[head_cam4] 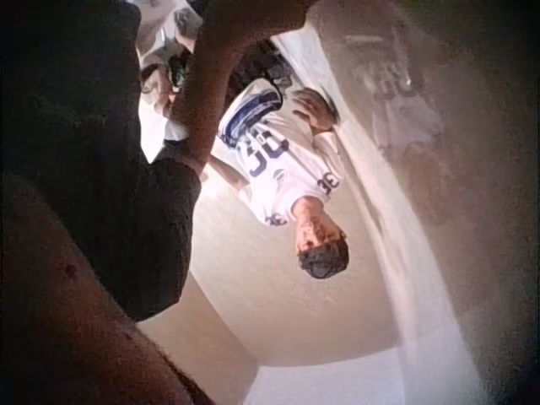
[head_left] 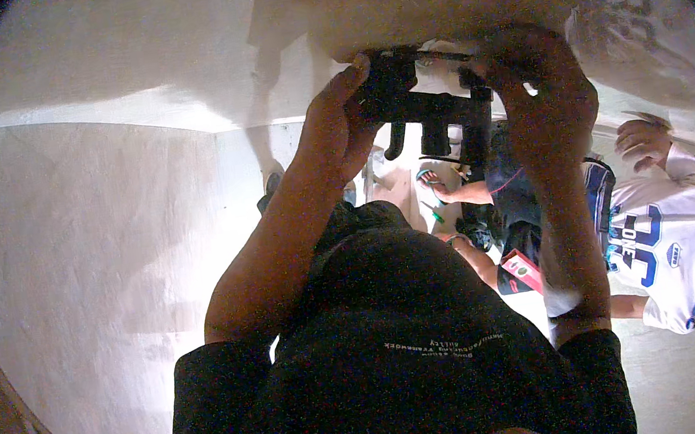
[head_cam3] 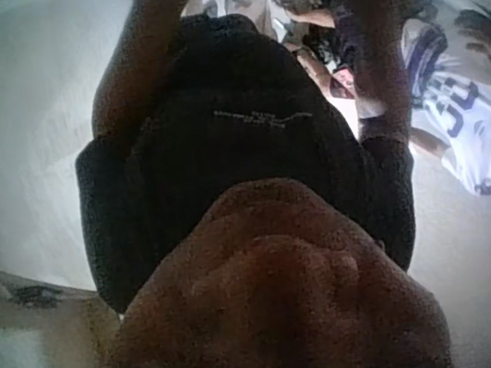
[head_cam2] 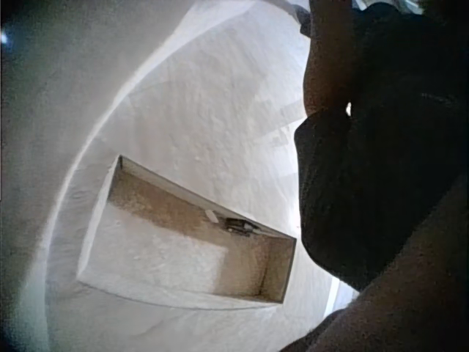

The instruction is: The person installs a black shower fixture onto a wall, using a wrench to tighten the connections and a level to ensure it is straight.

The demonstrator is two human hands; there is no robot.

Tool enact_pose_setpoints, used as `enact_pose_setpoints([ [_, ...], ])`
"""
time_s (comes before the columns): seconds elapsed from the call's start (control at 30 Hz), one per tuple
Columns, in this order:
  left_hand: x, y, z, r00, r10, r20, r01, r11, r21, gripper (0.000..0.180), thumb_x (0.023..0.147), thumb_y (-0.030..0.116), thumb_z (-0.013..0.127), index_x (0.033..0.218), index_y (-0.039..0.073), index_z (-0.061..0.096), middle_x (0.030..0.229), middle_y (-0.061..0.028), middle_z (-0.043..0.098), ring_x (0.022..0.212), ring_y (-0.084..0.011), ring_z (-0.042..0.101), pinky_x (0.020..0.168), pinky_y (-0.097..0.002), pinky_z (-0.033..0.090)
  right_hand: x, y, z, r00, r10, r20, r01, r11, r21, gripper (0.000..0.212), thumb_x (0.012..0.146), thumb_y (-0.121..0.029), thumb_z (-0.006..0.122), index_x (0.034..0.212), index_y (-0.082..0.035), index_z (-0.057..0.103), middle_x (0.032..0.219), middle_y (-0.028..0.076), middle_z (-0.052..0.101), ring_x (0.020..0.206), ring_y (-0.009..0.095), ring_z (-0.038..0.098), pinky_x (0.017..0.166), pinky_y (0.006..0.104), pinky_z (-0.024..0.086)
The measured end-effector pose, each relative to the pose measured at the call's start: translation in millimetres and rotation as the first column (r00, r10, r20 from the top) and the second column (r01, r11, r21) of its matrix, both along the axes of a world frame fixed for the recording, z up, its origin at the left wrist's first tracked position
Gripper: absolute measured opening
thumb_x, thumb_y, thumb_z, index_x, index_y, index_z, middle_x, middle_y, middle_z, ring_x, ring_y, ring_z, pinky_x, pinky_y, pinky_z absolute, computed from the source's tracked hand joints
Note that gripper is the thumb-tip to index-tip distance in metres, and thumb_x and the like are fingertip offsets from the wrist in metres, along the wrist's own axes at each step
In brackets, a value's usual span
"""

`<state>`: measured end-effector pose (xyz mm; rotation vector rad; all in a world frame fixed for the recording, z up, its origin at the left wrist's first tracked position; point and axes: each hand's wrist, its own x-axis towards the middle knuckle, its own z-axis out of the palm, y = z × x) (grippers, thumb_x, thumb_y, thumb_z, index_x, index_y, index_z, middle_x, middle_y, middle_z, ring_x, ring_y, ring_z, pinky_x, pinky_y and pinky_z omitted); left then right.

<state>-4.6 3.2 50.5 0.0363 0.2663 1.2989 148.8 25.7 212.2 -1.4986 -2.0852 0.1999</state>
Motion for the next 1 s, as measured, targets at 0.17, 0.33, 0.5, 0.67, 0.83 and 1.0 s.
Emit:
enact_pose_setpoints([
  [0.17,-5.9,-9.7,5.0,0.936,0.186,-0.3,-0.217,0.973,-0.074,0.032,0.092,0.019,0.067,0.113,-0.002,0.053,0.1,-0.0146,0.068,0.092,-0.0224,0.067,0.081,-0.0337,0.055,-12.7,-12.2,-20.2,0.97,-0.142,-0.199,0.14,0.99,-0.025,0.014,0.081,-0.011,0.069,0.094,-0.014,0.073,0.095,0.009,0.072,0.083,0.02,0.071,0.076,0.0357,0.056],
  [0.33,7.1,-14.8,13.0,0.711,0.294,-0.639,-0.32,0.944,0.079,0.033,0.091,0.012,0.066,0.118,-0.001,0.052,0.106,-0.0163,0.067,0.095,-0.0244,0.066,0.08,-0.0348,0.056,-14.2,-10.1,-21.4,0.901,-0.121,-0.417,0.09,0.992,-0.093,0.02,0.084,-0.005,0.068,0.104,0.001,0.067,0.088,0.012,0.071,0.075,0.018,0.071,0.07,0.0299,0.057],
  [0.5,32.5,-7.0,-9.3,0.789,0.359,-0.499,-0.3,0.933,0.198,0.045,0.09,0.003,0.063,0.132,0.0,0.048,0.116,-0.0207,0.065,0.107,-0.0328,0.063,0.086,-0.0399,0.055,12.9,12.5,-18.2,0.988,0.152,0.025,-0.153,0.985,0.076,0.02,0.085,-0.004,0.068,0.104,-0.002,0.067,0.089,0.011,0.072,0.077,0.018,0.071,0.07,0.0299,0.058],
  [0.67,37.5,13.9,2.7,0.869,0.228,-0.439,-0.208,0.974,0.094,0.04,0.095,0.009,0.058,0.133,-0.001,0.048,0.116,-0.0168,0.065,0.109,-0.034,0.063,0.093,-0.0413,0.052,5.8,23.5,-9.0,0.983,0.068,0.172,-0.089,0.989,0.116,0.021,0.084,-0.003,0.069,0.104,-0.004,0.067,0.092,0.01,0.073,0.078,0.018,0.072,0.07,0.0305,0.058],
  [0.83,39.8,27.5,12.1,0.977,0.098,-0.191,-0.129,0.979,-0.159,0.041,0.101,0.031,0.051,0.128,0.001,0.052,0.118,-0.0154,0.065,0.109,-0.032,0.064,0.095,-0.0418,0.051,13.6,29.2,-29.2,0.989,0.001,-0.149,0.025,0.985,0.17,0.016,0.09,-0.014,0.064,0.105,-0.009,0.068,0.096,0.009,0.073,0.073,0.019,0.072,0.069,0.0316,0.058],
  [1.0,37.2,36.8,20.0,0.987,0.131,-0.088,-0.148,0.961,-0.233,0.028,0.094,0.024,0.061,0.11,0.003,0.052,0.099,-0.0131,0.066,0.095,-0.0267,0.067,0.086,-0.0399,0.054,10.8,34.8,-26.7,0.964,-0.082,-0.251,0.109,0.989,0.096,0.019,0.089,-0.013,0.064,0.107,-0.007,0.067,0.091,0.01,0.073,0.074,0.02,0.073,0.068,0.0318,0.058],
])
